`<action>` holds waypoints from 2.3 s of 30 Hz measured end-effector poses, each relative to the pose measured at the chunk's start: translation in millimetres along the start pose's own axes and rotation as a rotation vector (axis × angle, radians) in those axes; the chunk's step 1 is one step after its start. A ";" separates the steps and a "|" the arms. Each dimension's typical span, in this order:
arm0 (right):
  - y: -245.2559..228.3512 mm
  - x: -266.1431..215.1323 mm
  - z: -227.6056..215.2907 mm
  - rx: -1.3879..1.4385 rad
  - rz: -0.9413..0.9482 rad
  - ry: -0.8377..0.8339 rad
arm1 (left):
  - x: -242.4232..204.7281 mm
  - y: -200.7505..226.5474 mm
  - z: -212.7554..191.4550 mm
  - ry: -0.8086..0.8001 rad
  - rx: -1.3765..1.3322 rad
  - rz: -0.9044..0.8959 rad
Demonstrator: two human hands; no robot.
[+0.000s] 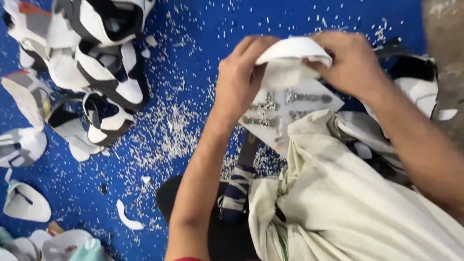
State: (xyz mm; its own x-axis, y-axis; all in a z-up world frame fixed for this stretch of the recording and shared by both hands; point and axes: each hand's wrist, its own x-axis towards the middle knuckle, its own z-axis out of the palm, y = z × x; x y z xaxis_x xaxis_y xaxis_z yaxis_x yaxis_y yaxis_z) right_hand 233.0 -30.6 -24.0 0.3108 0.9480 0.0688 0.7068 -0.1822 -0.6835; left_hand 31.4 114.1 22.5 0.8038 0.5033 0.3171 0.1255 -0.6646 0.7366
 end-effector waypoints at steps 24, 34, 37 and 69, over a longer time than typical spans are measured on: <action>50.3 -100.6 126.6 -0.407 -0.034 -0.324 | -200.2 -54.0 156.6 -0.297 0.836 -0.064; 47.1 -41.7 108.3 0.827 0.321 -0.104 | -265.9 11.5 53.6 -0.500 0.677 -0.702; 47.1 -33.7 131.5 0.939 0.236 -0.179 | -276.8 9.5 45.7 -0.543 0.602 -0.794; 77.1 -41.9 161.8 1.052 0.286 0.012 | -216.8 20.1 49.9 0.080 -0.085 -0.771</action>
State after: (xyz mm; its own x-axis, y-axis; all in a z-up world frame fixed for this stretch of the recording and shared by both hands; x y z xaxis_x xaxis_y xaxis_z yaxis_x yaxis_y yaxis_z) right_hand 171.7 -42.2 -197.2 0.3874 0.9025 -0.1883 -0.2886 -0.0752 -0.9545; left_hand -111.3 -36.0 -61.3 0.4628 0.8465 -0.2631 0.5840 -0.0678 0.8089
